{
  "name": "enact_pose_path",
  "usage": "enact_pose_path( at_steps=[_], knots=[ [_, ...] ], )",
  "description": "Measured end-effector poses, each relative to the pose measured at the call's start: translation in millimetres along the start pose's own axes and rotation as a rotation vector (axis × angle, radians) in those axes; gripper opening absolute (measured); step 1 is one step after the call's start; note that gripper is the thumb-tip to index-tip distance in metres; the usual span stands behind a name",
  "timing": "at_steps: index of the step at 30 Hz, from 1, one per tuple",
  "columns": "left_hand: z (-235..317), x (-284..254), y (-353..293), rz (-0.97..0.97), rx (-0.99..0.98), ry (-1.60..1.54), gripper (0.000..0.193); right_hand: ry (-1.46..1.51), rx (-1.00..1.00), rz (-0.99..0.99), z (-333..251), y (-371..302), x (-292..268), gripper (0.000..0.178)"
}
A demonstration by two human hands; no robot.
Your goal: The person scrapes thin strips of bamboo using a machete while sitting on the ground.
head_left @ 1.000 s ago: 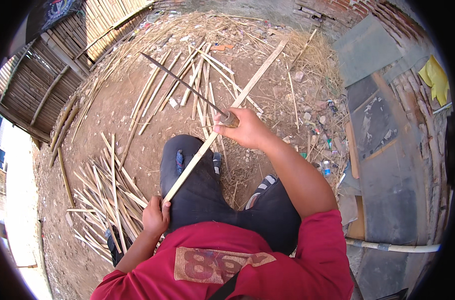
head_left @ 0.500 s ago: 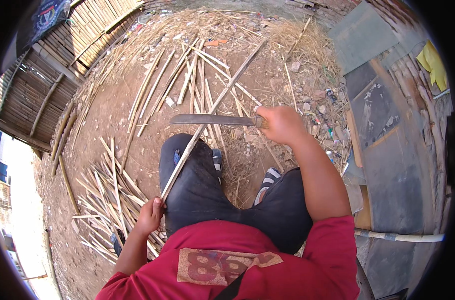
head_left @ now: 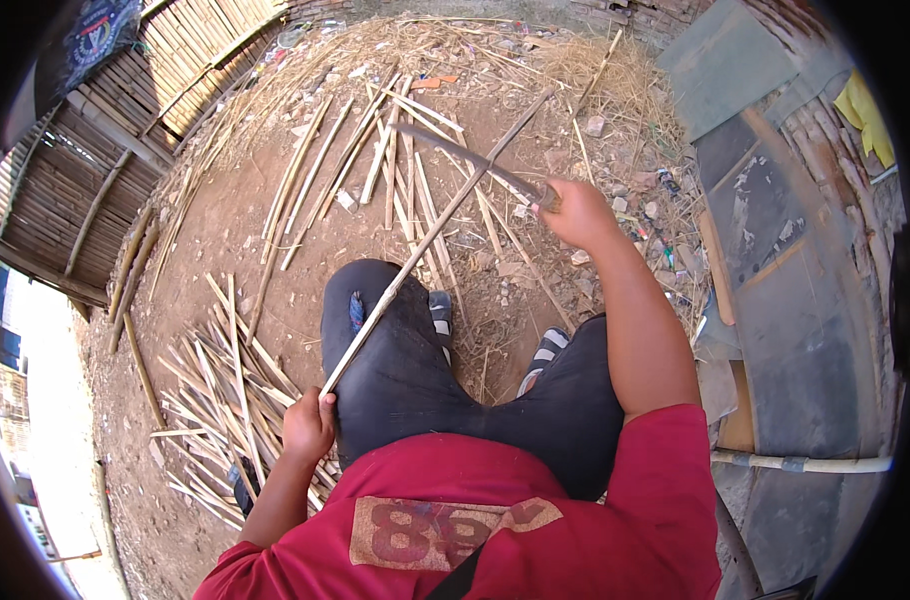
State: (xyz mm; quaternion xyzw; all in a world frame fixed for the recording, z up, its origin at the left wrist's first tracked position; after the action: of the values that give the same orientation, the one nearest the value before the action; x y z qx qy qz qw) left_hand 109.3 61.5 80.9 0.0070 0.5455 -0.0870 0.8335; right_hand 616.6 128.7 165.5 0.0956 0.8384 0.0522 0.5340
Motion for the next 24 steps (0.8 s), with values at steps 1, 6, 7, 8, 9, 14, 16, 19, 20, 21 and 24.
enact_pose_path(
  at_steps=[1,6,7,8,9,14,16,19,20,21,24],
  knots=[
    [1,1,6,0.017,0.014,0.008,0.039,0.036,0.08,0.089,23,-1,-6,0.038],
    [-1,-4,9,-0.077,0.041,-0.064,0.038,0.053,0.039,0.353,40,-11,-9,0.035],
    [-1,-5,9,-0.089,0.037,-0.096,0.039,0.018,-0.024,0.24,28,-12,-3,0.033],
    [-4,-4,7,-0.105,0.027,-0.126,0.039,-0.012,-0.085,0.122,0,-13,-5,0.032],
    [-3,-3,7,-0.123,0.026,-0.137,0.039,-0.049,-0.141,0.004,-21,-16,-2,0.03],
    [-7,-3,12,-0.13,0.048,-0.141,0.04,-0.103,-0.287,-0.128,-48,-12,16,0.034],
    [-9,-1,12,-0.118,0.041,-0.104,0.04,0.09,-0.036,-0.055,-6,0,13,0.03],
    [-7,-5,16,-0.141,0.012,-0.118,0.041,0.153,0.075,0.091,23,7,10,0.034],
    [-7,-9,14,-0.162,-0.008,-0.124,0.041,0.118,0.092,0.128,20,4,7,0.035],
    [-6,-12,14,-0.174,-0.008,-0.129,0.041,0.074,0.02,0.06,10,5,11,0.033],
    [-6,-15,11,-0.21,-0.016,-0.126,0.042,-0.05,-0.182,-0.156,-33,0,32,0.03]
  ],
)
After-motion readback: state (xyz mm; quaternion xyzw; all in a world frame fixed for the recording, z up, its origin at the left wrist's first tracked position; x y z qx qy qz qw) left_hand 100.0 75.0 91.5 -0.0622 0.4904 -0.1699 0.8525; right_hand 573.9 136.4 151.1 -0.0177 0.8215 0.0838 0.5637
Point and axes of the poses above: each hand's wrist, its own y-axis towards the middle knuckle, its own x-axis out of the palm, z = x × y, the point moved 6 cm from there along y, towards the middle knuckle, and after that the axes turned 9 degrees about -x, right-handed, at the moved point
